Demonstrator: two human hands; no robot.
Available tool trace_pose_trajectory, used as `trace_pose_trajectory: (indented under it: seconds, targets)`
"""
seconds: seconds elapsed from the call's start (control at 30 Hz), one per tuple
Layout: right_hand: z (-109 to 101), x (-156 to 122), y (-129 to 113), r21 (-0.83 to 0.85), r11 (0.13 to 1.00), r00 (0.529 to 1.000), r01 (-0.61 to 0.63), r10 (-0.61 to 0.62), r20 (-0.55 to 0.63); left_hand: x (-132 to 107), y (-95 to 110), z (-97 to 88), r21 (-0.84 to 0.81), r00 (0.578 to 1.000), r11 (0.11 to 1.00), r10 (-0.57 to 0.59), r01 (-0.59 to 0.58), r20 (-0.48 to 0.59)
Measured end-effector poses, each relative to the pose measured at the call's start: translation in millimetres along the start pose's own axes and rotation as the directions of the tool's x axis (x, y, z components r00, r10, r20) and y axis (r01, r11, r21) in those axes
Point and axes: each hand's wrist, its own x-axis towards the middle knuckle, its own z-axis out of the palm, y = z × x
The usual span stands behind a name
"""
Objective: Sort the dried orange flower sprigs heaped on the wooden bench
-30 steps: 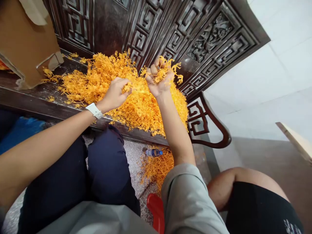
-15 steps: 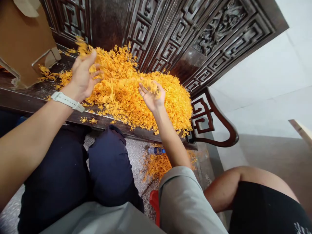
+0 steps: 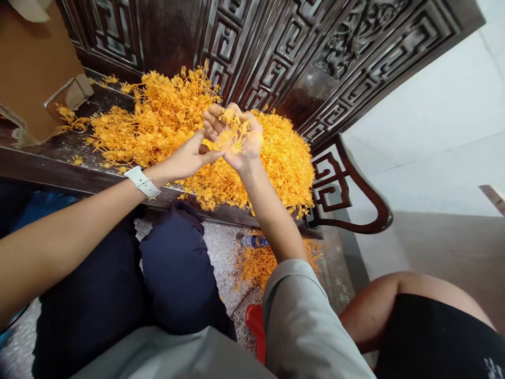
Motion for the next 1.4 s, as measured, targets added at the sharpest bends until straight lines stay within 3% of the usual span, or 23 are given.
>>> trace_pose_trajectory:
  seconds: [0.1,0.2,0.3,0.43,0.57,0.67,0.87,0.97,1.03,1.13,1.2,1.3,1.4]
  targets:
    - [-2.9,-1.8,-15.3,-0.129,0.992,0.997,0.013,-0.022,-0.072,2.5,0.0,-4.5,-0.012,0.998,0.999,-0.049,0.049,-0.032]
    - [-12.0,-10.5,-26.1,-0.300,0.954,0.988,-0.026,-0.021,-0.154,2.8,2.4,-24.7,0.153,0.987,0.988,0.029,-0.005,-0.157]
    - [-19.4,-23.0,-24.6,-0.384,0.914,0.986,-0.129,0.077,-0.146,0.6,7.6,-43.2,0.313,0.980,0.950,0.075,-0.013,-0.187]
    - [-17.7,-35.3,-10.3,-0.412,0.888,0.974,-0.205,0.144,-0.173,-4.7,17.0,-51.8,0.418,0.989,0.903,0.134,-0.095,-0.063]
    - [-15.8,-40.0,-4.4,-0.548,0.833,0.996,-0.082,0.043,-0.084,-11.3,19.6,-53.6,0.411,0.972,0.881,0.212,-0.233,0.097]
    - [-22.2,-45.5,-5.6,-0.607,0.794,1.000,-0.027,0.014,-0.025,-14.5,17.3,-58.1,0.427,0.960,0.862,0.221,-0.274,0.170]
    - [-34.9,-57.7,0.9,-0.555,0.830,0.987,-0.051,-0.044,-0.156,-17.6,25.4,-62.3,0.426,0.947,0.856,0.198,-0.293,0.252]
    - [-56.1,-53.4,-3.0,-0.533,0.846,0.949,0.005,-0.172,-0.264,-22.7,30.8,-63.0,0.439,0.945,0.848,0.196,-0.298,0.263]
    - [-81.0,-49.2,-11.3,-0.507,0.860,0.886,0.056,-0.277,-0.372,-26.8,29.7,-67.6,0.466,0.952,0.839,0.179,-0.280,0.249]
    - [-120.6,-47.7,-22.5,-0.491,0.871,0.840,0.012,-0.275,-0.467,-29.9,22.4,-79.9,0.528,0.976,0.825,0.124,-0.202,0.179]
    - [-139.9,-49.9,-24.5,-0.583,0.811,0.842,-0.046,-0.283,-0.460,-29.5,17.1,-87.2,0.556,0.986,0.816,0.097,-0.158,0.137]
    - [-157.9,-52.2,-23.2,-0.824,0.558,0.841,-0.101,-0.395,-0.370,-28.4,13.7,-90.5,0.575,0.991,0.808,0.089,-0.132,0.104]
    - [-165.7,-49.4,-26.4,-0.924,0.335,0.840,-0.183,-0.435,-0.324,-29.4,16.5,-86.0,0.582,0.990,0.801,0.100,-0.140,0.101]
